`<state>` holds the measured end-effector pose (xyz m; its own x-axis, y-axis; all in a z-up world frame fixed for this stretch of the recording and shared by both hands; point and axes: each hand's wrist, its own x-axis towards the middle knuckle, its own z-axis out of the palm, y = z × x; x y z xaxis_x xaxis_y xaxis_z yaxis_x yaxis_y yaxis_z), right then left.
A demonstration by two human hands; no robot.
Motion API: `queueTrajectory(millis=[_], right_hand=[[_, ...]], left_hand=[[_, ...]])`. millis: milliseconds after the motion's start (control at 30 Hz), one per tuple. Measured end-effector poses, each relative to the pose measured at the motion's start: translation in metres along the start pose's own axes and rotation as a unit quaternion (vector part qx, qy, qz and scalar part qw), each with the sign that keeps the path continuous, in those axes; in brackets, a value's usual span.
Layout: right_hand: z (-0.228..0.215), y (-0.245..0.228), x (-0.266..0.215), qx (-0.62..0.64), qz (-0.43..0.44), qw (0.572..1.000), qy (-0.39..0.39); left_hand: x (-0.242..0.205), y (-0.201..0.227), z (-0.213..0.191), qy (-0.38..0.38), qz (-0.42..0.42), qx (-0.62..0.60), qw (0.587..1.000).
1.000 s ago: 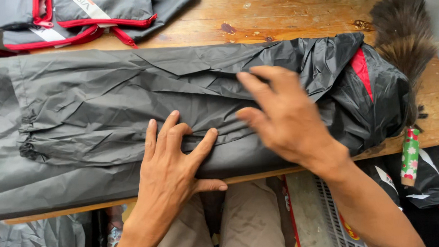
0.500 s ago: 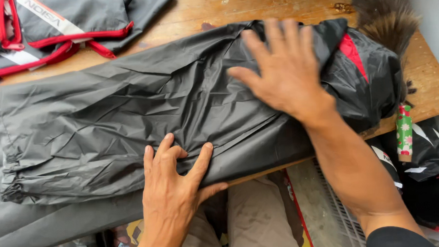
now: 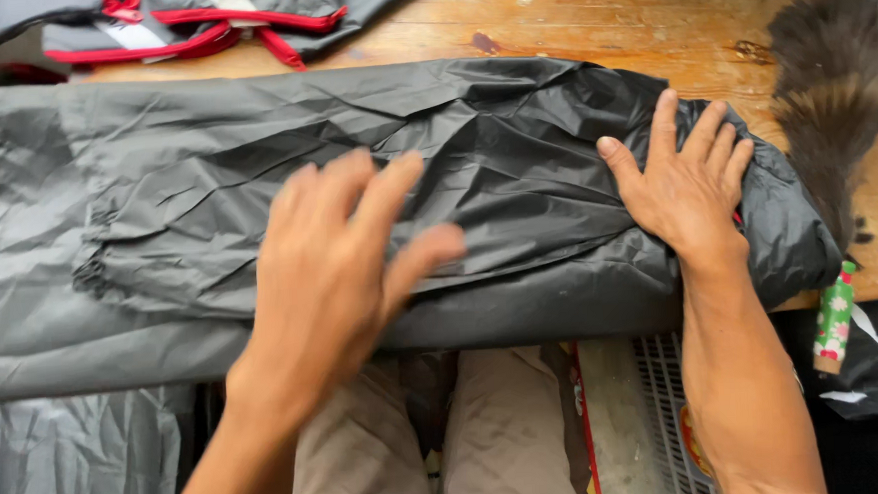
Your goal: The person brushes off and folds a black and red garment on a wooden surface, then stuffs it into a black storage bag and zips the bag closed.
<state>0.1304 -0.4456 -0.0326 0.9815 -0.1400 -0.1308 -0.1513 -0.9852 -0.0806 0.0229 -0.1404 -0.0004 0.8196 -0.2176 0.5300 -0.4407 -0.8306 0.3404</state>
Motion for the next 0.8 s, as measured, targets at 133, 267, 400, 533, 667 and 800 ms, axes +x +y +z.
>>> queueTrajectory(millis=[133,267,400,533,667,800], right_hand=[[0.012,0.002,0.000,-0.030,-0.051,0.994,0.092],[0.011,-0.007,-0.001,-0.003,0.020,0.997,0.073],[0.006,-0.015,-0.009,0.009,0.014,0.997,0.071],[0.004,-0.013,-0.008,0.025,0.010,0.998,0.053],[0.008,-0.005,-0.007,0.022,-0.045,0.994,0.092],[-0.005,-0.007,-0.013,-0.008,-0.058,0.991,0.121]], left_hand=[[0.013,-0.061,0.019,-0.040,-0.060,0.170,0.983],[-0.001,-0.097,-0.007,-0.235,-0.359,0.112,0.896],[-0.004,-0.098,-0.031,-0.274,-0.422,0.087,0.860],[-0.009,-0.111,-0.023,-0.265,-0.395,0.109,0.873],[0.006,-0.086,-0.026,-0.158,-0.186,0.120,0.962],[0.027,-0.050,0.011,-0.038,-0.021,0.140,0.989]])
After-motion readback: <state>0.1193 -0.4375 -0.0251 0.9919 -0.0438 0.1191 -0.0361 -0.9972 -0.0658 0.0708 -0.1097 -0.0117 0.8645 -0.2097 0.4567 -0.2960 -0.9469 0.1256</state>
